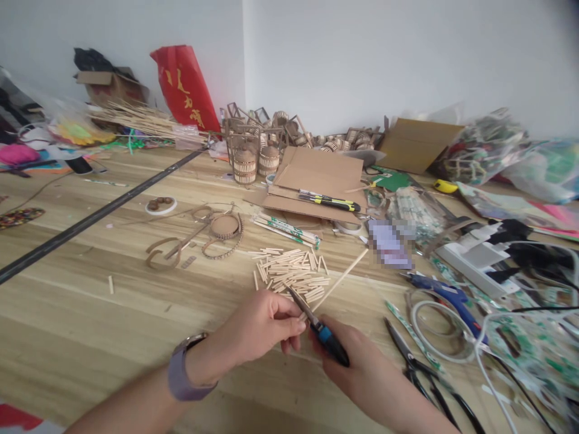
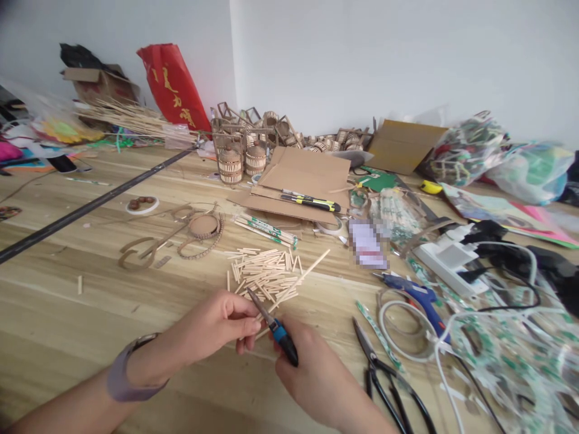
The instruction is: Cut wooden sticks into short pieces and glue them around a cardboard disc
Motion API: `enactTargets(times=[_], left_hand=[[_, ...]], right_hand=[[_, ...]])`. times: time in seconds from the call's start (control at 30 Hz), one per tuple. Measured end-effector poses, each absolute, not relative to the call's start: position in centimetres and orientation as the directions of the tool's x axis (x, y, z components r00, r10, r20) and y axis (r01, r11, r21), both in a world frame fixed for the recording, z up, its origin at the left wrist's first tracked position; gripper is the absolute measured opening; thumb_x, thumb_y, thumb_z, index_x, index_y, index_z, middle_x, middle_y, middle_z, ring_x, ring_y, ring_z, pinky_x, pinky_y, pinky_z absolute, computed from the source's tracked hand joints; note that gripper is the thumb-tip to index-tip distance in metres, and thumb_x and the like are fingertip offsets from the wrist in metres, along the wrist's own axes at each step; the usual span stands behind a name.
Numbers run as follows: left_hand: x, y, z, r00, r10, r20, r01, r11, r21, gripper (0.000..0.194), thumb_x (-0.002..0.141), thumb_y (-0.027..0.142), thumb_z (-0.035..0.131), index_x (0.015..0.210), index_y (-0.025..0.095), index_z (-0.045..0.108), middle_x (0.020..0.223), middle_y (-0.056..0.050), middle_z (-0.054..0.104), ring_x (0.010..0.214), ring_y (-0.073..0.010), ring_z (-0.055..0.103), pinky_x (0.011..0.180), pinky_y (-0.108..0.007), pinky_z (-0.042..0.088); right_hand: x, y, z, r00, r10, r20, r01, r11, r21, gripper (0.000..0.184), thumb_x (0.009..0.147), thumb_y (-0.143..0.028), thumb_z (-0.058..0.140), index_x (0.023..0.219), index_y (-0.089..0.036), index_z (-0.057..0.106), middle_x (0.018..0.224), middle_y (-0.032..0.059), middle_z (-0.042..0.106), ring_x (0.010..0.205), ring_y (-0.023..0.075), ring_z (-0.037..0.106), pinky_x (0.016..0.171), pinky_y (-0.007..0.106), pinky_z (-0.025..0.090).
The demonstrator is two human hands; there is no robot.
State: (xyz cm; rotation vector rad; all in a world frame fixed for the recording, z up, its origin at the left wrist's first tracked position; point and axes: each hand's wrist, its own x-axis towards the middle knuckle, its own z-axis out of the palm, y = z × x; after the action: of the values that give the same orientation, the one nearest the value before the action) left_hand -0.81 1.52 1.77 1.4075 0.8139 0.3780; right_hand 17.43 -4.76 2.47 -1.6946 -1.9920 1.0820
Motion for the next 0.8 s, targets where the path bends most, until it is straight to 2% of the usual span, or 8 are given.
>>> enactTargets(times=[0.2, 0.3, 0.43, 0.53, 0.8], left_hand=[[-0.9, 1.5, 1.9, 0.68, 0.679, -0.279, 0.269, 0.123, 0.955, 0.025, 0.081, 0.03, 0.055, 0.063, 0.014, 0.06, 0.06, 0.0, 0.06, 0.056, -0.0102, 0.056, 0.056, -0.02, 0.043], [-0.9, 1.6, 2.1, 0.674, 0.684, -0.277, 0.293, 0.097, 0.951, 0.025, 0.083, 0.029, 0.053, 0.063, 0.014, 0.058, 0.06, 0.0, 0.06, 0.056, -0.0101, 0.056, 0.056, -0.02, 0.042], [-0.8, 1.6, 2.2, 0.699, 0.664, -0.265, 0.262, 0.108, 0.959, 0.026, 0.085, 0.029, 0.049, 0.065, 0.015, 0.056, 0.062, 0.001, 0.059, 0.054, -0.0092, 0.054, 0.054, -0.02, 0.041], [-0.7, 1.6, 2.1, 0.718, 0.642, -0.269, 0.227, 0.149, 0.962, 0.027, 0.087, 0.03, 0.048, 0.066, 0.015, 0.054, 0.062, 0.002, 0.058, 0.051, -0.0083, 0.052, 0.052, -0.02, 0.04], [-0.7, 1.5, 2.1, 0.709, 0.652, -0.268, 0.243, 0.13, 0.961, 0.029, 0.087, 0.031, 0.048, 0.065, 0.014, 0.056, 0.062, 0.001, 0.059, 0.051, -0.0082, 0.052, 0.052, -0.019, 0.038]], right_hand=[[17.2, -4.9, 1.8, -0.238, 0.957, -0.168, 0.698, 0.048, -0.715, 0.02, 0.076, -0.009, 0.042, 0.083, -0.02, 0.057, 0.072, -0.0012, 0.058, 0.065, 0.0149, 0.05, 0.062, 0.024, 0.037], [17.3, -4.7, 2.0, -0.245, 0.951, -0.188, 0.673, 0.027, -0.74, 0.018, 0.078, -0.013, 0.043, 0.084, -0.02, 0.058, 0.076, 0.0004, 0.061, 0.069, 0.0163, 0.052, 0.066, 0.025, 0.04], [17.9, -4.4, 2.6, -0.302, 0.923, -0.238, 0.588, -0.017, -0.809, 0.025, 0.075, -0.015, 0.047, 0.095, -0.019, 0.059, 0.088, 0.002, 0.064, 0.081, 0.0182, 0.056, 0.075, 0.028, 0.043], [18.2, -4.2, 3.0, -0.323, 0.913, -0.248, 0.55, -0.033, -0.835, 0.025, 0.071, -0.015, 0.049, 0.092, -0.019, 0.061, 0.084, 0.0011, 0.063, 0.081, 0.0181, 0.055, 0.075, 0.028, 0.044], [17.8, -4.3, 3.1, -0.296, 0.925, -0.24, 0.609, -0.011, -0.793, 0.02, 0.074, -0.014, 0.046, 0.088, -0.018, 0.06, 0.081, 0.0013, 0.063, 0.075, 0.0171, 0.054, 0.07, 0.027, 0.042]])
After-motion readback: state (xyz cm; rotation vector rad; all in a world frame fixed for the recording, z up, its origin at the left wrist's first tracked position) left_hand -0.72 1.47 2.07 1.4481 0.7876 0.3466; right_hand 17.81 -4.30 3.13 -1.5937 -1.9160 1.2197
